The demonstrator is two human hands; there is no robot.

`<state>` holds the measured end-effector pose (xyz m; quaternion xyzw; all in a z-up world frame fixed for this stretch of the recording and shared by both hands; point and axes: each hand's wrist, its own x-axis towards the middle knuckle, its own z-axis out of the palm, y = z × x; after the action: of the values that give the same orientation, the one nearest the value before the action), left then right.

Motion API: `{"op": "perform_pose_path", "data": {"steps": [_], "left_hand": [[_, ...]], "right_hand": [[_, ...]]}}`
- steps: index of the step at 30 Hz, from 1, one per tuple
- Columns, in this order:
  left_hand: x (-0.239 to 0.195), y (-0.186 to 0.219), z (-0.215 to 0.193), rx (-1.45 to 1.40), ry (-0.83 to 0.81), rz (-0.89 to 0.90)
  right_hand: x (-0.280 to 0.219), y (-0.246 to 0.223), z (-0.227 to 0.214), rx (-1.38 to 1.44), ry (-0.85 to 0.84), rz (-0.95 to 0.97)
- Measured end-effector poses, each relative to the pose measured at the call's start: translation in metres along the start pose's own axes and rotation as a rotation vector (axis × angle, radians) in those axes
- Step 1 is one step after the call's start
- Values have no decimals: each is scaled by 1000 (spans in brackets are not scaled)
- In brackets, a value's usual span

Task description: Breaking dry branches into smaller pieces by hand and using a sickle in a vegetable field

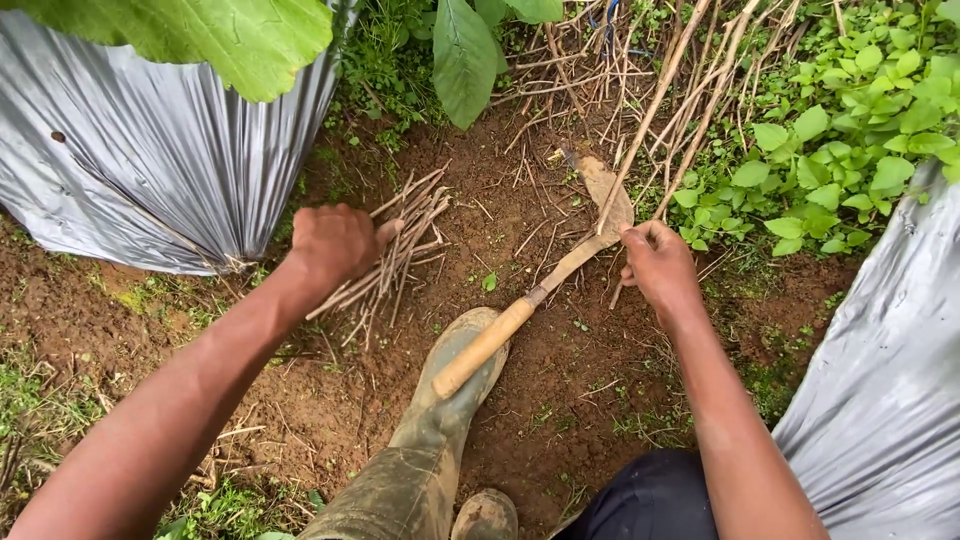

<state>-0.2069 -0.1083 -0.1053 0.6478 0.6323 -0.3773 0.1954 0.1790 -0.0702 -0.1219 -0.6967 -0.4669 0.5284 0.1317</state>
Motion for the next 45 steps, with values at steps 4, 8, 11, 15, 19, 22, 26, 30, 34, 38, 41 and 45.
{"op": "perform_pose_path", "data": {"steps": [4,8,11,15,19,22,26,30,34,38,41,45], "left_hand": [[3,27,-29,-18,92,10],[22,57,-43,-11,137,90],[26,81,-56,-288,100,193],[33,105,-65,-529,100,377],[23,115,-85,-760,87,363],[44,122,-89,-1153,93,405],[44,138,-111,-1430,75,509],[51,153,-120,-1743,-80,478],[66,156,-107,-2012,-78,363],[58,150,-113,-2121,-150,403],[55,148,-118,-2182,-205,459],[60,152,-118,-1774,-88,336]], "right_hand": [[-5,-13,3,-30,32,37],[-3,-28,19,-35,25,42],[7,-25,30,54,-52,82],[-1,-44,33,114,-87,95],[-1,-45,39,182,-40,-77],[-26,-82,38,608,-217,-72],[-63,-104,47,714,-295,-49],[-71,-93,69,475,-269,-88],[-69,-82,78,507,-311,-159],[-85,-96,74,589,-424,-130],[-90,-95,69,620,-471,-117],[-96,-106,54,356,-428,-133]]}}
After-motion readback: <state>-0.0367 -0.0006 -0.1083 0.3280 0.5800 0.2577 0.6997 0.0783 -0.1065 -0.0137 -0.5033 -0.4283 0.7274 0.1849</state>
